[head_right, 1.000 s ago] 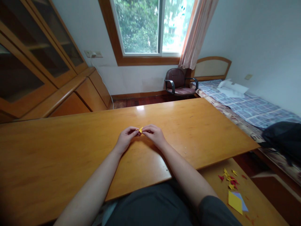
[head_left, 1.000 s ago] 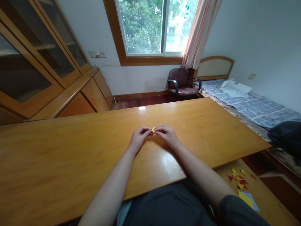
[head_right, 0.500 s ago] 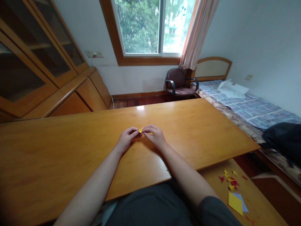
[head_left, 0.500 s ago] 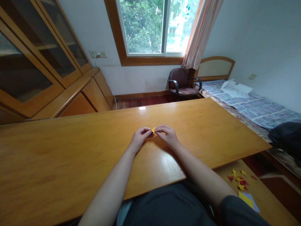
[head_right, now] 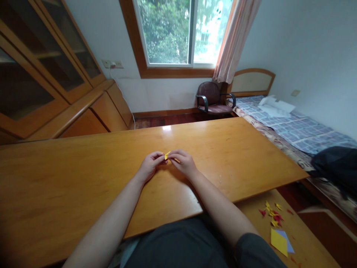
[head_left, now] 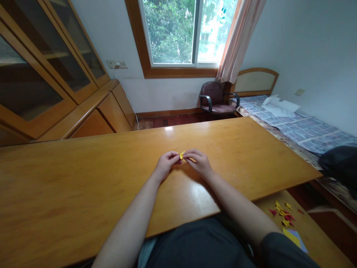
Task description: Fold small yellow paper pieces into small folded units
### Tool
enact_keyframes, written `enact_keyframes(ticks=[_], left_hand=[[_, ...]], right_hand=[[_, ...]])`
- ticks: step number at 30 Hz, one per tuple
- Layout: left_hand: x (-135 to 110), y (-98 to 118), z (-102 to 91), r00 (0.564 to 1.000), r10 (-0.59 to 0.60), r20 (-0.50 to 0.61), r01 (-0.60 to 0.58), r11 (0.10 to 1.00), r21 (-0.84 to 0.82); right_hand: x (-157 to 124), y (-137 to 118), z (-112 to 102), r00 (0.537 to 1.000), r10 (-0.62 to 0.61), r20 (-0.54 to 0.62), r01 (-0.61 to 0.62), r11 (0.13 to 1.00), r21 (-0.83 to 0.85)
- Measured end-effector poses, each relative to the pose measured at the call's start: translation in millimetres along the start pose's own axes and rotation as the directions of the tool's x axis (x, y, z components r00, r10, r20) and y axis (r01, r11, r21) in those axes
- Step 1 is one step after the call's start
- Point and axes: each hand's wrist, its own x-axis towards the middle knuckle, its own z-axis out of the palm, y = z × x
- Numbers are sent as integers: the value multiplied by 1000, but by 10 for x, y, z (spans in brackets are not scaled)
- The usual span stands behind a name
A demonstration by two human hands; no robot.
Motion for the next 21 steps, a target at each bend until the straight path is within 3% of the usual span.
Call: enact_keyframes(ticks=[4, 8, 16, 21], left_hand=[[-7, 21, 23, 1000, -22, -13, 22, 999, -29], [-10, 32, 34, 1000, -12, -24, 11, 999, -33], [43, -41, -56, 984, 133, -123, -125, 990, 73], [79, -49, -123, 938, 244, -247, -212, 966, 147]], right_hand=[[-29, 19, 12, 999, -52, 11, 52, 998, -48], [-30, 17, 18, 1000, -30, 2, 30, 998, -47], [19, -29, 27, 992, 76, -99, -67, 994, 87], [20, 39, 25, 976, 173, -133, -152, 976, 156]])
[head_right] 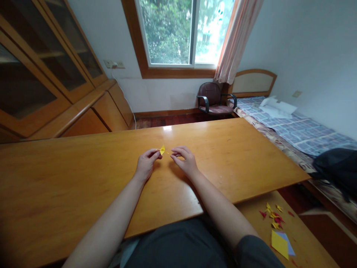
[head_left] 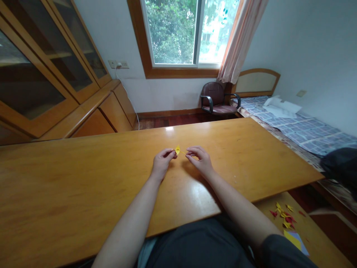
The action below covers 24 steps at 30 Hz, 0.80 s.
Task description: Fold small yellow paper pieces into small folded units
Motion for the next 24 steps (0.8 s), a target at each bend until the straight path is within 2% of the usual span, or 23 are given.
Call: enact_keyframes(ticks=[6, 14, 19, 24], left_hand=[[73, 22, -68, 964, 133, -229, -128, 991, 36], [131, 13, -112, 901, 155, -404, -148, 988, 50], [168, -4, -138, 876, 144, -460, -160, 987, 2], [178, -9, -141, 886, 108, -450, -154, 986, -68]], right_hand=[[9, 159, -61, 984, 170, 52, -168, 985, -43], [4, 238, -33, 950, 275, 146, -271, 961, -48], [8, 220, -29, 941, 296, 163, -293, 955, -46], [7, 219, -20, 935, 315, 163, -315, 949, -27]])
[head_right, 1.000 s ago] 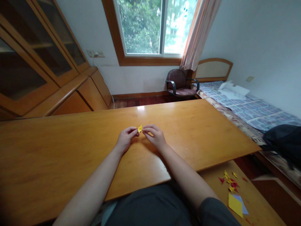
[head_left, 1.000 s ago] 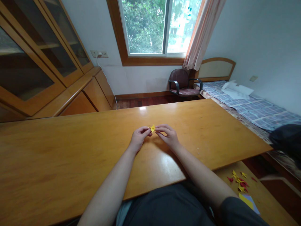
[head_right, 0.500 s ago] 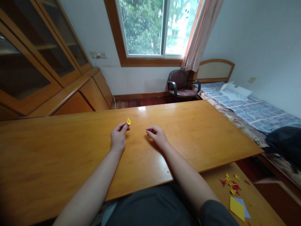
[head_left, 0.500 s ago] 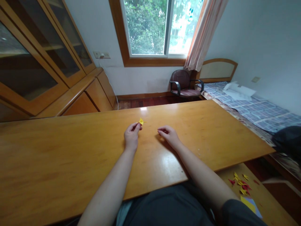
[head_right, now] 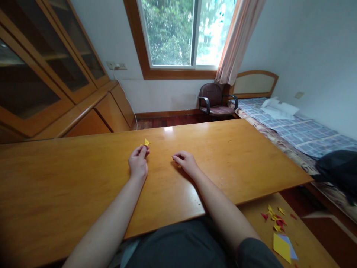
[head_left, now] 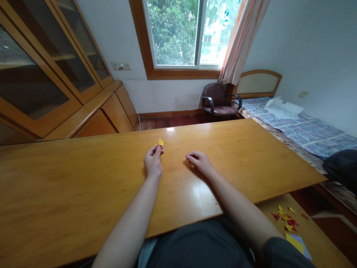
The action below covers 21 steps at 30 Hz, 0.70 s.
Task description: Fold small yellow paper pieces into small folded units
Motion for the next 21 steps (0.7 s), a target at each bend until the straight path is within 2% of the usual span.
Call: enact_keyframes(ticks=[5, 9, 15, 21], left_hand=[[-56, 11, 28, 994, -69, 88, 72, 997, -32], [-121, -8, 47, 974, -105, 201, 103, 994, 21], [-234, 35, 69, 896, -128, 425, 72, 987, 146], [-290, 89, 95, 832, -117, 542, 38, 987, 155]], right_hand=[[0, -39, 23, 1000, 8, -8, -8, 999, 38], [-5, -102, 72, 1000, 3, -12, -2, 994, 110], [-2, -172, 128, 998, -28, -51, 37, 982, 185], [8, -216, 149, 998, 20, -54, -6, 969, 246]])
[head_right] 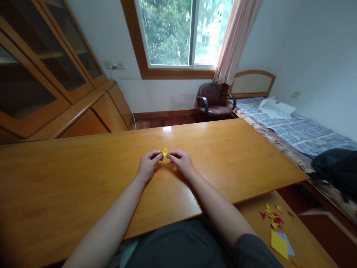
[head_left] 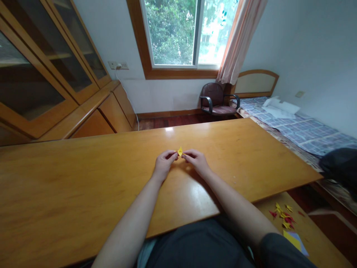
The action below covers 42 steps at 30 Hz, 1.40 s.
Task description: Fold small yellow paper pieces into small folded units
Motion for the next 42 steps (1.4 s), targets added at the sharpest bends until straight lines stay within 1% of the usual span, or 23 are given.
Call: enact_keyframes(ticks=[4, 12, 18, 24, 32, 37, 42], left_hand=[[-1, -13, -2, 1000, -9, 21, 9, 1000, 3], [0, -18, 2, 999, -11, 46, 12, 1000, -18], [0, -18, 4, 999, -19, 48, 21, 999, -34], [5, -14, 14, 999, -18, 48, 20, 999, -42], [3, -8, 21, 999, -24, 38, 27, 998, -60], [3, -17, 19, 999, -23, 36, 26, 996, -82], [6, -4, 14, 999, -31, 28, 33, 996, -77]], right_hand=[[4, -20, 7, 999, 33, -28, -31, 997, 64], [-3, -33, 21, 997, 78, -14, -75, 985, 155], [-2, -19, 22, 996, 92, 0, -90, 979, 184], [-1, -32, 44, 992, 126, -18, -119, 968, 221], [10, -12, 74, 992, 125, -31, -113, 963, 246], [8, -18, 84, 994, 105, -36, -95, 972, 216], [7, -21, 83, 998, 6, -63, -2, 998, 62]])
